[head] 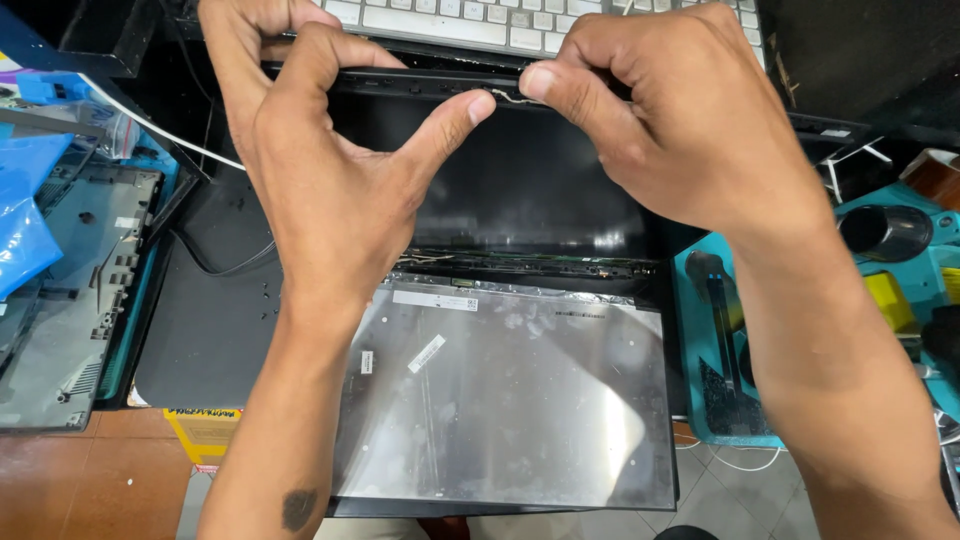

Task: Replacing a laptop screen by unwrapping a new panel, connecting the display cable, and fitting it into the lid frame.

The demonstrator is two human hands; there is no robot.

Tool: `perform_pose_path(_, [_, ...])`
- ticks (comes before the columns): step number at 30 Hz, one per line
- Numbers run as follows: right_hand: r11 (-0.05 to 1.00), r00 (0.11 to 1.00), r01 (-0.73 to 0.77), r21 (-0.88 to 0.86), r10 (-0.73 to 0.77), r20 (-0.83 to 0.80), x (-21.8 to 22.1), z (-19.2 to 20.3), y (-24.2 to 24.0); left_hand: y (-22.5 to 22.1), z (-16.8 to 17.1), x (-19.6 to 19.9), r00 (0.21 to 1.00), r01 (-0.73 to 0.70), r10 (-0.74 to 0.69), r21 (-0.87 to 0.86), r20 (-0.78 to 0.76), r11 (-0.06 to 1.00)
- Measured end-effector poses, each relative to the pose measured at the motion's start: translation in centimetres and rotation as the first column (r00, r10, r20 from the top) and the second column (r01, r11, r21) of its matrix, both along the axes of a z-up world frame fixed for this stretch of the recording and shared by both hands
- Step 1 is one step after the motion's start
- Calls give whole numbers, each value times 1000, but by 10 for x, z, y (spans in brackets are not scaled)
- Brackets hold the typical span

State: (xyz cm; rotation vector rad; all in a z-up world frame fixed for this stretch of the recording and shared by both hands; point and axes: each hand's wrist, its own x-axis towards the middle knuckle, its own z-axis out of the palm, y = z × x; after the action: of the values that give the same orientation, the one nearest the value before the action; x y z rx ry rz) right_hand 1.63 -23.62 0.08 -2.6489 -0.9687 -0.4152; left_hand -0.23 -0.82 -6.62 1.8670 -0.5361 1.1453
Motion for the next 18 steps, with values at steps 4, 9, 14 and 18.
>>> perform_pose_path(4, [981, 999, -37, -189, 37, -7, 1, 14, -12, 1, -2, 4, 999, -4, 3, 14, 45, 1000])
perform_pose_path(9, [984, 997, -61, -166, 70, 45, 8, 4, -19, 3, -2, 7, 998, 4, -6, 27, 59, 1000])
perform_pose_path(14, [984, 972, -147, -102, 163, 170, 0, -5, -21, 12, 2, 3, 1000, 8, -7, 49, -23, 999])
perform_pose_path(18, [978, 983, 54, -201, -16, 183, -13, 2, -42, 36, 10, -2, 991, 128, -121, 198, -50, 972])
